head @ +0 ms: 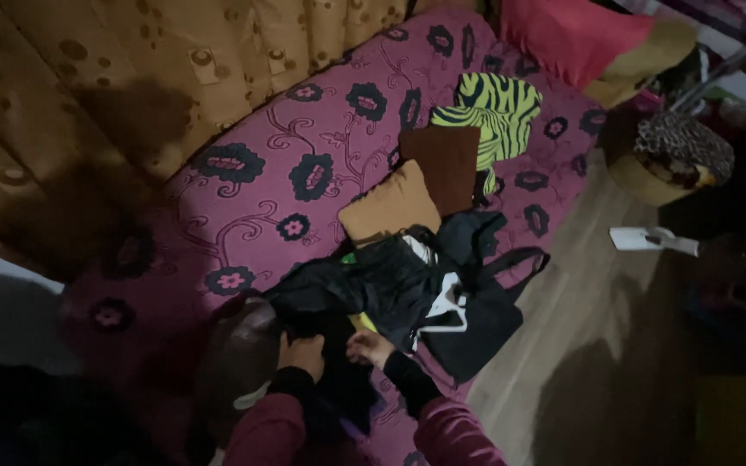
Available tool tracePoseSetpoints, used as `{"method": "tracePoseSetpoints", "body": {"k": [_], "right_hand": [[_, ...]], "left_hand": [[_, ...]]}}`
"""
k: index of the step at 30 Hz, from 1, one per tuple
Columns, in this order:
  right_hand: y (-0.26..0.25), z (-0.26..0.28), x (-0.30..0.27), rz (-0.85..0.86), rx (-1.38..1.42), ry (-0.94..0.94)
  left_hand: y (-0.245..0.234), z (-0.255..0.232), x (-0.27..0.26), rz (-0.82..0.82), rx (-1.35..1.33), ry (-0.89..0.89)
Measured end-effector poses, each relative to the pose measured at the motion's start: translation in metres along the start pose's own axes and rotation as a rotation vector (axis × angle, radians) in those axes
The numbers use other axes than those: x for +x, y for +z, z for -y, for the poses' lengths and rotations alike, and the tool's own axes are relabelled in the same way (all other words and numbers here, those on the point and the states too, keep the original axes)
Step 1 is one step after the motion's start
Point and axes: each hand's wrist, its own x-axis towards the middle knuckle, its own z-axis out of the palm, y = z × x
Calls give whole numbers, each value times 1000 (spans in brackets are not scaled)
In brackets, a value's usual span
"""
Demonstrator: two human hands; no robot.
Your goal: The person is sorting and examining clothes and bags on a couch.
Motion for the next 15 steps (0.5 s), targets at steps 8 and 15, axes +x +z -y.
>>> {"method": "tracePoseSetpoints", "body": {"k": [8, 15], "right_hand": [[-155, -32, -9, -92, -291, -102], [-248, -43, -5, -278, -347, -22]], "left_hand": [[46, -68, 61, -11, -104, -43], [65, -142, 115, -178, -181, -70]]}}
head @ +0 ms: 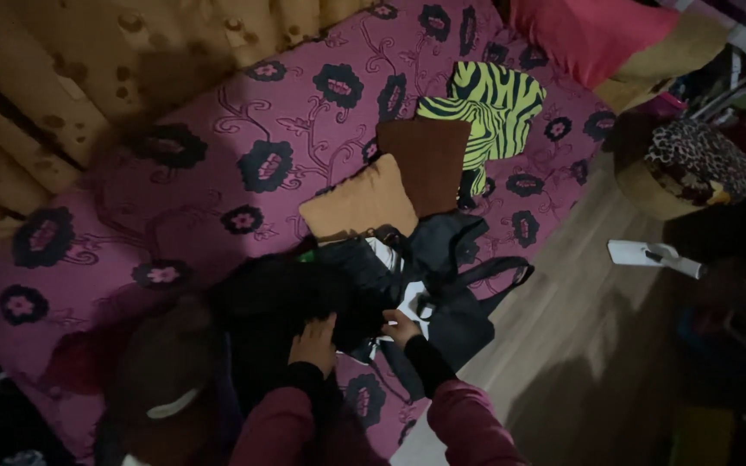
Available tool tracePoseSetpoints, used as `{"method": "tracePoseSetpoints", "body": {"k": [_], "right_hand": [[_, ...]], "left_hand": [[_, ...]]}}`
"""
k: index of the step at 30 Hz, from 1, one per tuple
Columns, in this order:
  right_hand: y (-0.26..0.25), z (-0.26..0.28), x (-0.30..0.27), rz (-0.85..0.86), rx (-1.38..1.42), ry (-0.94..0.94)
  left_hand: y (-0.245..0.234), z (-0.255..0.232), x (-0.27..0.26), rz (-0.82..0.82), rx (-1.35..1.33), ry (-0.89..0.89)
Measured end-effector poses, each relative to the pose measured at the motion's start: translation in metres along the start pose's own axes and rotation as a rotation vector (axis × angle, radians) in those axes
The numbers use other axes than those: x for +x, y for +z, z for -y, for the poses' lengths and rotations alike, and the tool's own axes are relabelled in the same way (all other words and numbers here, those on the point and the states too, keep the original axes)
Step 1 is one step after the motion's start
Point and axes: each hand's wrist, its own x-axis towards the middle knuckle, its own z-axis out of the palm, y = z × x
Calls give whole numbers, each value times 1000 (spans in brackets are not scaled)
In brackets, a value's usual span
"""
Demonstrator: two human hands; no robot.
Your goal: The person is sorting and examining clothes and bags on a couch.
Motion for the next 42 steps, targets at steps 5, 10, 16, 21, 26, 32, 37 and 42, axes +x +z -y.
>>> {"method": "tracePoseSetpoints", "body": {"k": [5, 10, 16, 21, 26, 32, 37, 42], "right_hand": [[-26, -13, 17, -93, -263, -49], [-39, 25, 42, -167, -681, -298], [-31, 55, 71, -101, -731, -270], [-10, 96, 65, -5, -827, 4], [23, 88, 62, -114, -857, 54], [64, 125, 21, -123, -951, -150], [87, 133, -2, -131, -842, -416], [96, 198, -38, 3, -619, -674]], "left_hand": [[20, -29, 25, 42, -39, -40], [29, -45, 36, 13, -60, -63], [32, -40, 45, 26, -152, -90], [65, -15, 64, -165, -539, -53], [68, -6, 80, -119, -712, -214], [68, 8, 97, -212, -897, -282], [50, 14, 93, -276, -1104, -171], [23, 25, 78, -273, -1056, -480]]}}
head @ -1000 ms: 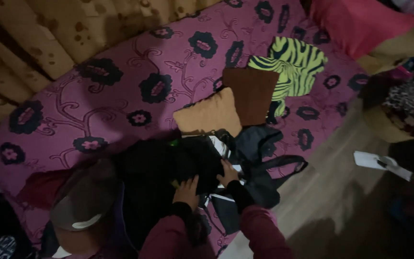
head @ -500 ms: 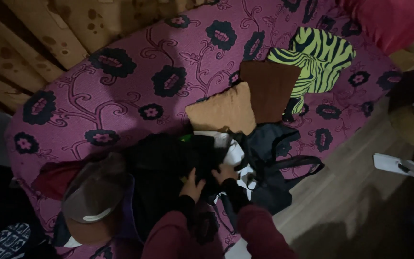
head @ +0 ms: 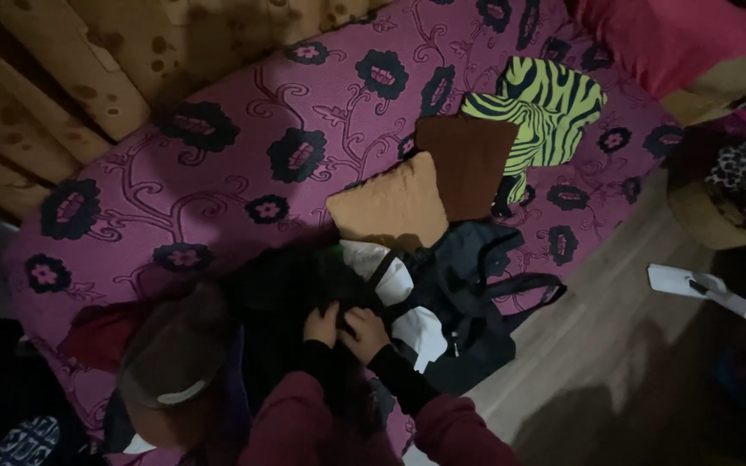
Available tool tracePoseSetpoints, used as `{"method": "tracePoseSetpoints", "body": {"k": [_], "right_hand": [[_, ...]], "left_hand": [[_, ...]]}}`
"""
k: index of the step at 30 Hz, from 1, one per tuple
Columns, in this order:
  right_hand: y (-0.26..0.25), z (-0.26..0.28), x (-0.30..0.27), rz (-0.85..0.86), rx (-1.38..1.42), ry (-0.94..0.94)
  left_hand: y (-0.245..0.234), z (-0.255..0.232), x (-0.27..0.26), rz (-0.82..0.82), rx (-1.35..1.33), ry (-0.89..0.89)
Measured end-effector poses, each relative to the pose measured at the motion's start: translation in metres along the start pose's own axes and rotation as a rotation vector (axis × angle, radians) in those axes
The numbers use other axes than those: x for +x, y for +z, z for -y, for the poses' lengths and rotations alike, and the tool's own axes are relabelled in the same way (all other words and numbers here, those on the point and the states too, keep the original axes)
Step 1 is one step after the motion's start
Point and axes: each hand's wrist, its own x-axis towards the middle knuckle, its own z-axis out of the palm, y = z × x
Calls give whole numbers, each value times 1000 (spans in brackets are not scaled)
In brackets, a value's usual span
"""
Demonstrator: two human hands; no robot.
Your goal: The person is sorting and examining clothes and bags on a couch.
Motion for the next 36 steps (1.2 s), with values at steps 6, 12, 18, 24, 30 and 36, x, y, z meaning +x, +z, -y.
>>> {"method": "tracePoseSetpoints", "body": {"k": [6, 12, 18, 24, 30, 36], "right_hand": [[-19, 29, 9, -80, 233, 103], [-32, 34, 18, -271, 324, 308], [-43, 45, 22, -353, 439, 285], [-66, 105, 40, -390, 478, 138], [-87, 185, 52, -338, 685, -11], [-129, 254, 38, -101, 644, -78]], "left_hand": [[-76, -41, -14, -81, -117, -89], [-152, -49, -12, -449, -154, 193], [-200, -47, -42, -933, -196, 594], [-161, -40, -60, -554, 342, 928], [-93, -61, -115, -206, 212, 1131], [-66, -50, -79, -70, 3, 1020]]}}
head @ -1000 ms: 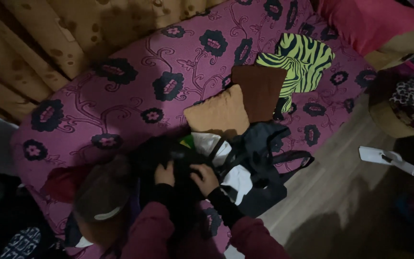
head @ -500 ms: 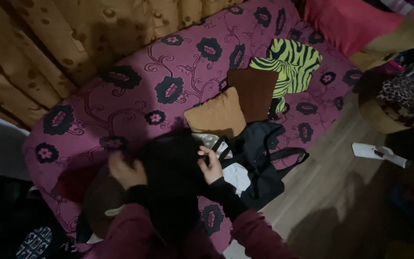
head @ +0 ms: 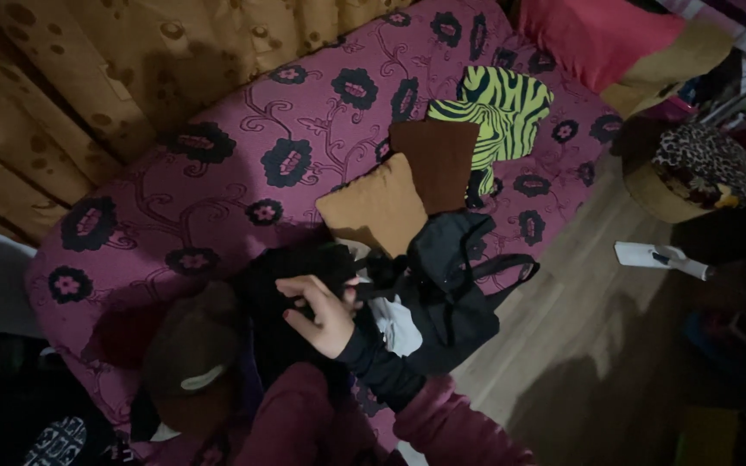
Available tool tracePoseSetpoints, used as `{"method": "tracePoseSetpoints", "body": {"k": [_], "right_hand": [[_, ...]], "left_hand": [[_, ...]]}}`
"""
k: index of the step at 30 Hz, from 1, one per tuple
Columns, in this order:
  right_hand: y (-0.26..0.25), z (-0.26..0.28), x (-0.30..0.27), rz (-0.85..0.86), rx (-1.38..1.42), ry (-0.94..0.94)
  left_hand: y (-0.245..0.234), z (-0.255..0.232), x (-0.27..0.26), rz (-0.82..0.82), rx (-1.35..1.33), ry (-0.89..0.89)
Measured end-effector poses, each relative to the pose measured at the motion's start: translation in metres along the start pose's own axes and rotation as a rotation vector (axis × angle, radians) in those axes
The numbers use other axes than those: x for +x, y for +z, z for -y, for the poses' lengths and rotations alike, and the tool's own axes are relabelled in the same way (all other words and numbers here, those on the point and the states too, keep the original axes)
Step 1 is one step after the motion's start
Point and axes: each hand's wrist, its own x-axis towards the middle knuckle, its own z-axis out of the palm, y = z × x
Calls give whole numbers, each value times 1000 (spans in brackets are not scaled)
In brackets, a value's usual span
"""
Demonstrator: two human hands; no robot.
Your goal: The person is sorting and examining clothes and bags on a couch.
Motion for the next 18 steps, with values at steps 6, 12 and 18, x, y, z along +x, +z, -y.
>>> {"method": "tracePoseSetpoints", "body": {"k": [6, 12, 18], "right_hand": [[-45, -23, -18, -221, -350, -199], [-125, -165, -67, -347, -656, -10], [-138, -191, -70, -498, -773, 129]], "left_hand": [[31, 61, 5, 13, -221, -124], [-26, -73, 64, -38, -717, -518], [-53, -120, 90, 133, -931, -288]]}}
